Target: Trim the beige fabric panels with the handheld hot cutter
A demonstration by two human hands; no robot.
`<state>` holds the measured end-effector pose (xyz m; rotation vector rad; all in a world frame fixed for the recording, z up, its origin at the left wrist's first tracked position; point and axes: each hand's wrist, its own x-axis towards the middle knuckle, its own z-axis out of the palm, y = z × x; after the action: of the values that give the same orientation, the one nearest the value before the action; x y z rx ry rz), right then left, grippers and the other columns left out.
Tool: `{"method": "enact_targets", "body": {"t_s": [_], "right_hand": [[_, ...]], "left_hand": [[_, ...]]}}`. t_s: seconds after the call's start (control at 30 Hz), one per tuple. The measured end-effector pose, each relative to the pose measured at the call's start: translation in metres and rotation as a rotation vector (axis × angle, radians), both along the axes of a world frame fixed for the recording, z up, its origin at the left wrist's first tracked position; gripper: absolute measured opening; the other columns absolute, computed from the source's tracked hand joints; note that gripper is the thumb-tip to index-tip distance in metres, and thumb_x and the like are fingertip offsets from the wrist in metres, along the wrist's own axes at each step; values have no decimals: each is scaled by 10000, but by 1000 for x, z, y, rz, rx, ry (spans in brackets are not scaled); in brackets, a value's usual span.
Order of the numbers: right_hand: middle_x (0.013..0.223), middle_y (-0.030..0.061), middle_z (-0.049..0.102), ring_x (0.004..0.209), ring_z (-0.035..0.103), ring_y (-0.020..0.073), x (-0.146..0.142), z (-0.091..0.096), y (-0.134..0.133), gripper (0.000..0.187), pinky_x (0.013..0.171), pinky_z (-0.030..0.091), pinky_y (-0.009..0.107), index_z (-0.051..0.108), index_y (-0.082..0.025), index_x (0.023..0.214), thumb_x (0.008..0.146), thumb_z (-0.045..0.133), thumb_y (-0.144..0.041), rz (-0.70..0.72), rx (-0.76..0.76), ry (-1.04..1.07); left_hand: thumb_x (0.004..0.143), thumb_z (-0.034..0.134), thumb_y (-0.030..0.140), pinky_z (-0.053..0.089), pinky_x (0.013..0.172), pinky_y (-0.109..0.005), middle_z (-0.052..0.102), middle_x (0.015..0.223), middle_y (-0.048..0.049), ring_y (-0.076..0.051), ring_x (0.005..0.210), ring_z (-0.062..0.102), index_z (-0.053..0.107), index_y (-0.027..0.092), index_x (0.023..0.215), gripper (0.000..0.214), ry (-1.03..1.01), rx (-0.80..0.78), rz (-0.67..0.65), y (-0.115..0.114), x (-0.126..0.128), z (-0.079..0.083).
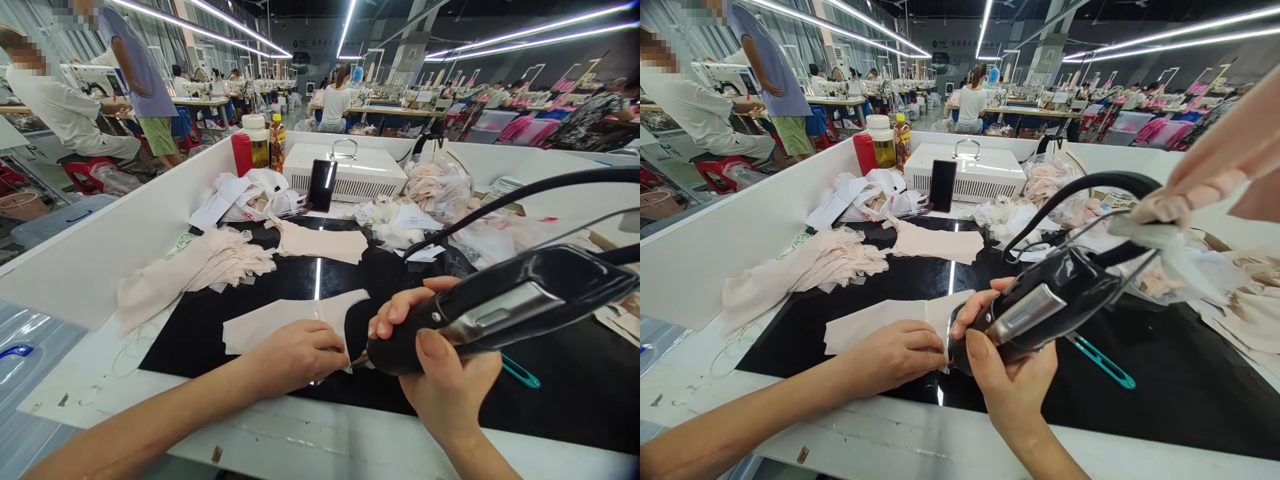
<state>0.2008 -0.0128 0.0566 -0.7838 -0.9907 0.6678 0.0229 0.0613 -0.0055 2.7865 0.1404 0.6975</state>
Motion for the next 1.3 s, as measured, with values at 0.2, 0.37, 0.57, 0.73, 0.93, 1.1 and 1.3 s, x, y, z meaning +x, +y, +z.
{"method": "enact_targets", "body": {"t_s": [0.2, 0.37, 0.57, 0.73, 0.93, 1.1, 1.3], "right_hand": [[830, -34, 669, 633, 660, 166, 1, 0, -1, 358, 565, 568, 319, 620, -291, 1175, 905, 844, -365, 6, 0, 5], [821, -36, 667, 632, 664, 170, 1, -1, -2, 343, 572, 574, 326, 617, -295, 1187, 920, 825, -349, -8, -9, -8], [807, -39, 662, 622, 658, 167, 0, 0, 0, 341, 584, 573, 327, 619, -292, 1160, 909, 837, -367, -12, -16, 3], [829, -30, 666, 648, 657, 175, 0, -2, 1, 348, 574, 566, 323, 614, -297, 1185, 918, 827, -366, 22, -1, -1], [817, -31, 671, 646, 657, 166, -1, -2, 1, 324, 580, 573, 317, 616, -292, 1183, 930, 815, -326, 1, -12, 0], [824, -37, 678, 643, 665, 157, 2, 1, 2, 351, 595, 590, 314, 627, -290, 1177, 907, 842, -354, 5, -6, 18], [836, -35, 702, 649, 679, 166, 11, 10, 3, 469, 627, 630, 344, 609, -297, 1224, 858, 892, -379, -87, -9, -16]], "left_hand": [[1101, 575, 149, 556, 1008, -299, 773, 1066, -64, -170, 1011, 722, 732, 173, 1112, 159, 11, -8, 10, 0, -1, -1], [1102, 558, 133, 550, 1009, -298, 772, 1057, -62, -175, 999, 717, 729, 163, 1094, 173, -7, -9, 6, 0, -1, 0], [1108, 564, 154, 558, 997, -296, 769, 1049, -64, -165, 992, 719, 729, 172, 1087, 167, 5, -3, 17, -1, 0, -1], [1105, 579, 169, 565, 997, -302, 771, 1060, -73, -172, 1002, 722, 735, 168, 1109, 156, 0, 0, 7, 0, 0, -3], [1109, 560, 156, 563, 991, -300, 768, 1048, -79, -179, 991, 729, 739, 153, 1113, 179, -12, -9, -8, 1, -1, -3], [1116, 567, 212, 582, 976, -305, 766, 1162, -96, -197, 1037, 730, 741, 145, 1165, 193, -69, -45, 38, -1, -5, 0], [1132, 528, 237, 581, 1027, -336, 750, 1223, -105, -212, 1104, 724, 727, 158, 1223, 233, -29, -99, 107, -2, -10, 7]]}}
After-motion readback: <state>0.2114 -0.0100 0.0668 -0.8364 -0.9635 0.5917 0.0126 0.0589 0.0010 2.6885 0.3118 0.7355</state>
